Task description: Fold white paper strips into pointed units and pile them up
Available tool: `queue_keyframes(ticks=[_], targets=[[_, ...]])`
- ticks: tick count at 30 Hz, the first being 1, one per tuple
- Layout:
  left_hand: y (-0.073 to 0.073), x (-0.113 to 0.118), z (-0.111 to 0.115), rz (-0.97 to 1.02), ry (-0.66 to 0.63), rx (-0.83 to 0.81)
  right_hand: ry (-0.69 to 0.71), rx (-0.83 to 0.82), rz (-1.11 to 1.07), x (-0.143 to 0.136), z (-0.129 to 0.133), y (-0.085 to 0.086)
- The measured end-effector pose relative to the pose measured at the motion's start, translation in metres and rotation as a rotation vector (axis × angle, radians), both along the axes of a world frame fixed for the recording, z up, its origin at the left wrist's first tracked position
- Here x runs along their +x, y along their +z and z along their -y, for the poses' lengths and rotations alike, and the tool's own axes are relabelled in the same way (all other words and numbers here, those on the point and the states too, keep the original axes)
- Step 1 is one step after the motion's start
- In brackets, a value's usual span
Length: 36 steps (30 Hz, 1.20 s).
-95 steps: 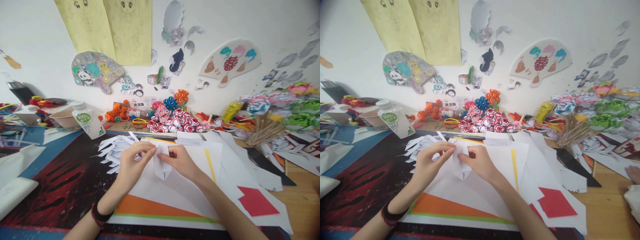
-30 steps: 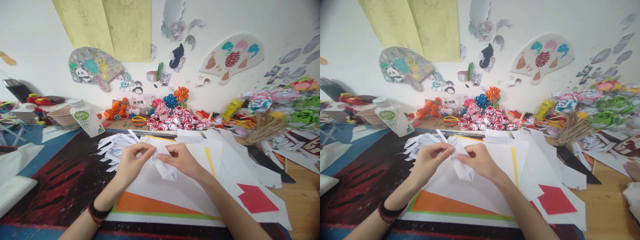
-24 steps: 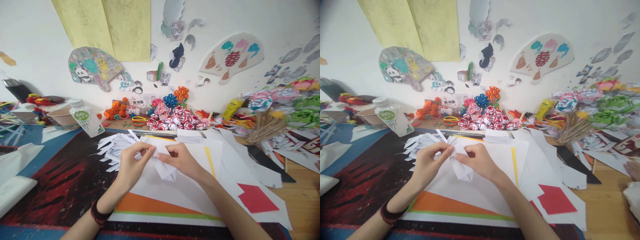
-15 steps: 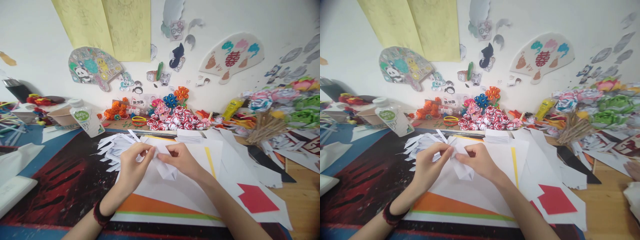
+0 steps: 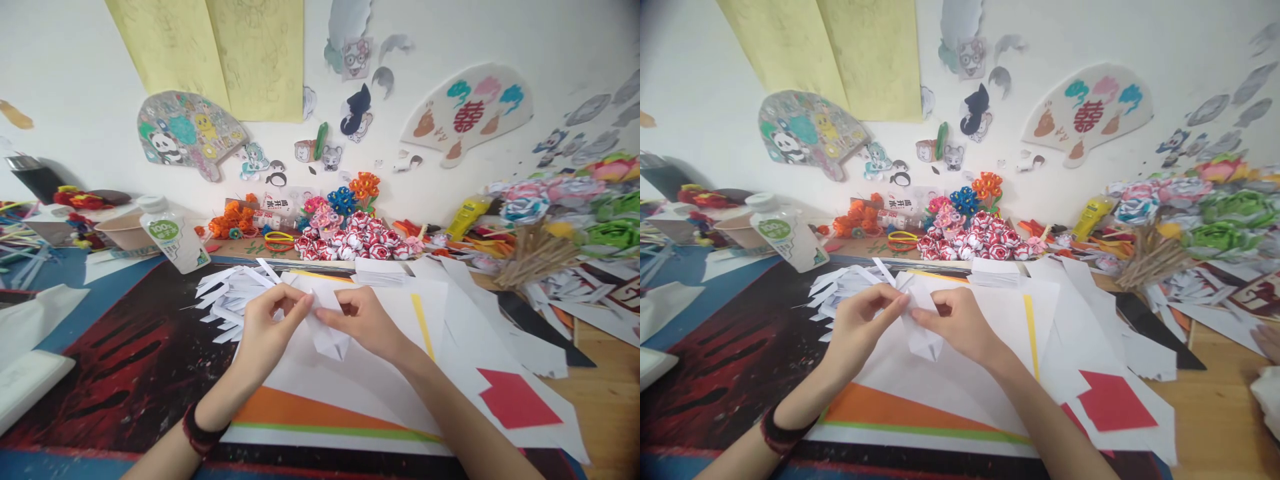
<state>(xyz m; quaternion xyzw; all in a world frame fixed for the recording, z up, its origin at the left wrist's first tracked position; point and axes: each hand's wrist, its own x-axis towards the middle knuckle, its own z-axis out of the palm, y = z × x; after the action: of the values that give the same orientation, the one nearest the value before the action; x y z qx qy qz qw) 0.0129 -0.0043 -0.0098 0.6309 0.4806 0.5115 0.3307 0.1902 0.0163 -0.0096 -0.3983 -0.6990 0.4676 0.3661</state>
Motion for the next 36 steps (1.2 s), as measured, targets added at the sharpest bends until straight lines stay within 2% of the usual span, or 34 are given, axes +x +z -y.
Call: queue_keyframes(ticks=[8,21,28,36], targets=[[0.0019,-0.0005,-0.0009,0.079,-0.057,-0.051,-0.005,-0.012,-0.026,-0.0001,-0.0001,-0.0013],[0.0035,-0.0028,0.0001,-0.065,-0.052,0.014,-0.033,0.033,-0.007,0.0011,0.0009,0.0006],[0.0022,-0.0024,-0.0004,-0.088,-0.048,0.093,0.002,0.055,-0.007,0.0022,0.0002,0.0011],[0.0042,-0.0055,-0.0021,-0.092,-0.068,0.079,0.024,0.017,-0.006,0.0018,0.0020,0.0011]])
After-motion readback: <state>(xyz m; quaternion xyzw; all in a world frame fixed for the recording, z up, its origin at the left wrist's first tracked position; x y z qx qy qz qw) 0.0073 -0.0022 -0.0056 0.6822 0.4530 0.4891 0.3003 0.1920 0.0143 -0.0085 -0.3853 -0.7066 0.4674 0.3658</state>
